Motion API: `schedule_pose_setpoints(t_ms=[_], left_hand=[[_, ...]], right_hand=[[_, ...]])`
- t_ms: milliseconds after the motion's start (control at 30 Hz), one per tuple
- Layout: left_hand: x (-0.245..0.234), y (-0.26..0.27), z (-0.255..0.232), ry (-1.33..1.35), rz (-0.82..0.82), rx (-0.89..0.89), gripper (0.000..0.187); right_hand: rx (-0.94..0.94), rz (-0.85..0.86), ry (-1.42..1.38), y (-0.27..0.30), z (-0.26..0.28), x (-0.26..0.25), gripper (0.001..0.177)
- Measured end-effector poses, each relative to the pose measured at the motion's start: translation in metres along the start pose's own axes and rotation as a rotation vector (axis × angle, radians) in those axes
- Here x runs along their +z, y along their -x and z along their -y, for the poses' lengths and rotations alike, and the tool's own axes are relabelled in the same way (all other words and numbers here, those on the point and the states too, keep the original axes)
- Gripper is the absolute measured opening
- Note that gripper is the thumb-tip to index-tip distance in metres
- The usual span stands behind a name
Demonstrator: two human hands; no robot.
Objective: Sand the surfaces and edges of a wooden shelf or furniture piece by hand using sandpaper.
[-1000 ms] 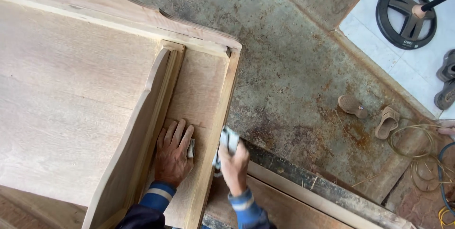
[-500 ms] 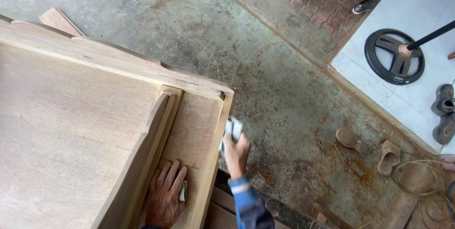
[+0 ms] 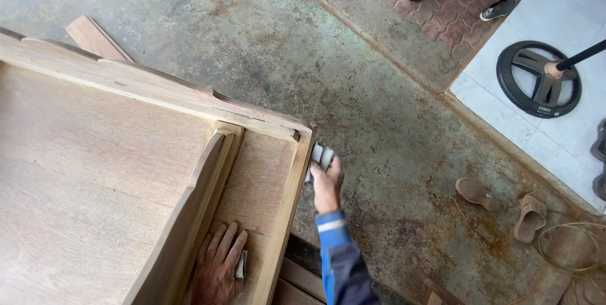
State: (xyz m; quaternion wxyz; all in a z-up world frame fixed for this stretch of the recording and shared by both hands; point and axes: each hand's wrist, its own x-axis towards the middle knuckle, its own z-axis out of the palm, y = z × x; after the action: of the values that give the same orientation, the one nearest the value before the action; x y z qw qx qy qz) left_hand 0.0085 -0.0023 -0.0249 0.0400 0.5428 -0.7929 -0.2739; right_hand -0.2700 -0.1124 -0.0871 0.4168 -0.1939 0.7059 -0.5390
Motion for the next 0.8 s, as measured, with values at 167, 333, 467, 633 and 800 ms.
schedule_pose_setpoints(t_ms=[167,333,467,633,800], left_hand=[[0.017,0.005,0.016,-0.045,-0.138,0.059,0.089],[0.023,0.002,0.023,0.025,-0.101,0.089,0.085],[0.017,0.003,0.015,0.081,-0.169,0.093,0.081],[-0.008,0.005,-0.01,0.035,-0.216,0.039,0.085],[-0.011,0.006,-0.014,0.051,-0.139,0.005,0.083]], right_hand=[[-0.049,0.183,-0.416,-0.046,-0.016,0.0,0.07],[0.128,0.201,-0.46,-0.051,-0.037,0.004,0.066],[0.023,0.268,-0.372,-0.059,-0.036,0.034,0.059],[-0.196,0.093,0.154,-0.012,0.013,0.046,0.079],[-0.024,0.143,0.183,0.116,-0.012,0.022,0.084]])
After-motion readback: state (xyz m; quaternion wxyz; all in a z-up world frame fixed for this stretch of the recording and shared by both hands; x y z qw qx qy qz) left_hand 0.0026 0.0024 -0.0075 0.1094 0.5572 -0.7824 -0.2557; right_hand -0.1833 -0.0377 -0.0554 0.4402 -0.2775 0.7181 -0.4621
